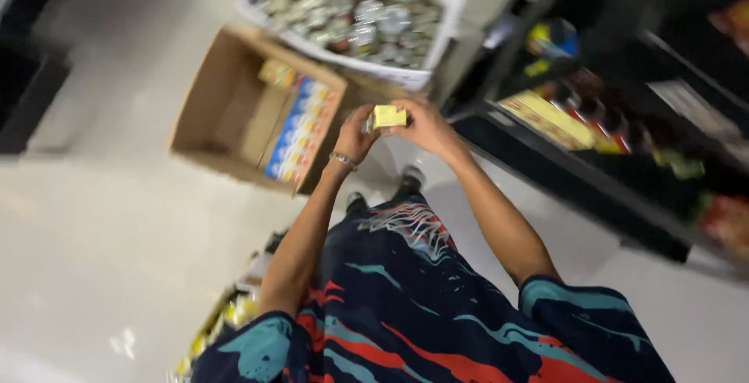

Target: The person repeatedly picks small yellow and blue cartons from a cardboard box and places them onto a lower shelf next to canned goods. The person handles the cartons one at a time, arranging them in rows on the shelf.

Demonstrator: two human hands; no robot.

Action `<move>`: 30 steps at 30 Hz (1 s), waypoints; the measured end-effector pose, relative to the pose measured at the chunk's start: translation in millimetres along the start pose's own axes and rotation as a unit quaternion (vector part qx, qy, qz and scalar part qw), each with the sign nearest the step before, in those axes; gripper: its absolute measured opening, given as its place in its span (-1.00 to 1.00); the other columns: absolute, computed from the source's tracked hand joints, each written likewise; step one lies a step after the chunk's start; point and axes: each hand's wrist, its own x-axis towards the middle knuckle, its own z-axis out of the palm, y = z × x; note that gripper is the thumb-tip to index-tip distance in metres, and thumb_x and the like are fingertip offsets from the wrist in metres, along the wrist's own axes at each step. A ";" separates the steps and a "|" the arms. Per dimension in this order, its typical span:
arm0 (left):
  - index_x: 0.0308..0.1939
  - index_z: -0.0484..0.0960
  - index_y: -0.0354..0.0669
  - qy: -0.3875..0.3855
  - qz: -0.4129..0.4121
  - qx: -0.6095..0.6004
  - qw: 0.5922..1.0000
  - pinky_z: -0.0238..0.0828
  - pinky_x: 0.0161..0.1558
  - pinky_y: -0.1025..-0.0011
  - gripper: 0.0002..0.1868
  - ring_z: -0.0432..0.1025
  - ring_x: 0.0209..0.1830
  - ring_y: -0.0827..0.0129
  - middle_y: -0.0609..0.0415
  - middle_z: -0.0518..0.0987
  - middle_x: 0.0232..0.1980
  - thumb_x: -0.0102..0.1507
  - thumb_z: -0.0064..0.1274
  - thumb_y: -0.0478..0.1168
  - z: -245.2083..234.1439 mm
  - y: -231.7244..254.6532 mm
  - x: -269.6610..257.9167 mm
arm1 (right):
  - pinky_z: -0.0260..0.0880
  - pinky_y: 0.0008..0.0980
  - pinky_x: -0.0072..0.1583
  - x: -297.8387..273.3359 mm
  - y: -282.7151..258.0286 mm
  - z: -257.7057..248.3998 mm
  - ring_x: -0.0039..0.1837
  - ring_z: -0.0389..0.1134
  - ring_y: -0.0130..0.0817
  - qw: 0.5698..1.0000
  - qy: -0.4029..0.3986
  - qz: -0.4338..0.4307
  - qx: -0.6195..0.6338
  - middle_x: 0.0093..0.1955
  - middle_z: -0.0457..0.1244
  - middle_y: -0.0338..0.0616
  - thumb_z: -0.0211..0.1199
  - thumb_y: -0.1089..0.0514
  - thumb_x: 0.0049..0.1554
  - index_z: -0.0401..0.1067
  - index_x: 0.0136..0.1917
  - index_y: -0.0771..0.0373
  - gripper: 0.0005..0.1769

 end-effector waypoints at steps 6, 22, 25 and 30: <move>0.25 0.49 -0.25 -0.100 0.059 -0.040 0.992 0.47 0.12 0.12 -0.38 0.51 0.12 -0.10 -0.21 0.61 0.13 0.14 0.33 -0.21 100.1 71.2 6.3 | 0.44 -0.11 0.15 -107.3 32.3 -61.8 0.14 0.42 0.03 0.985 0.064 0.148 -0.053 0.13 0.36 0.12 0.51 0.07 0.02 0.40 0.29 0.27 -0.38; 0.34 0.43 -0.20 -0.247 0.109 -0.071 0.960 0.51 0.15 0.18 -0.35 0.50 0.16 -0.09 -0.22 0.55 0.21 0.19 0.30 -0.25 394.2 236.7 -15.9 | 0.46 -0.15 0.13 -348.4 141.4 -250.5 0.17 0.46 0.00 0.927 0.239 0.289 -0.032 0.11 0.41 0.12 0.46 0.15 0.05 0.40 0.31 0.20 -0.43; 0.42 0.33 -0.15 -0.287 0.127 -0.041 0.948 0.43 0.21 0.17 -0.24 0.47 0.19 -0.13 -0.29 0.52 0.23 0.15 0.25 -0.26 430.9 240.5 -0.4 | 0.46 -0.17 0.12 -364.0 162.6 -279.7 0.16 0.47 -0.02 0.924 0.260 0.278 -0.030 0.09 0.40 0.12 0.46 0.20 0.03 0.41 0.28 0.24 -0.45; 0.55 0.14 -0.06 -0.252 0.144 0.137 0.947 0.09 0.47 0.00 -0.10 0.08 0.51 -0.30 -0.40 0.18 0.52 0.15 0.19 -0.18 461.9 243.2 11.4 | 0.47 -0.25 0.13 -378.9 200.0 -294.3 0.16 0.49 -0.11 0.906 0.323 0.273 -0.028 0.06 0.43 0.07 0.46 0.24 0.03 0.44 0.22 0.26 -0.52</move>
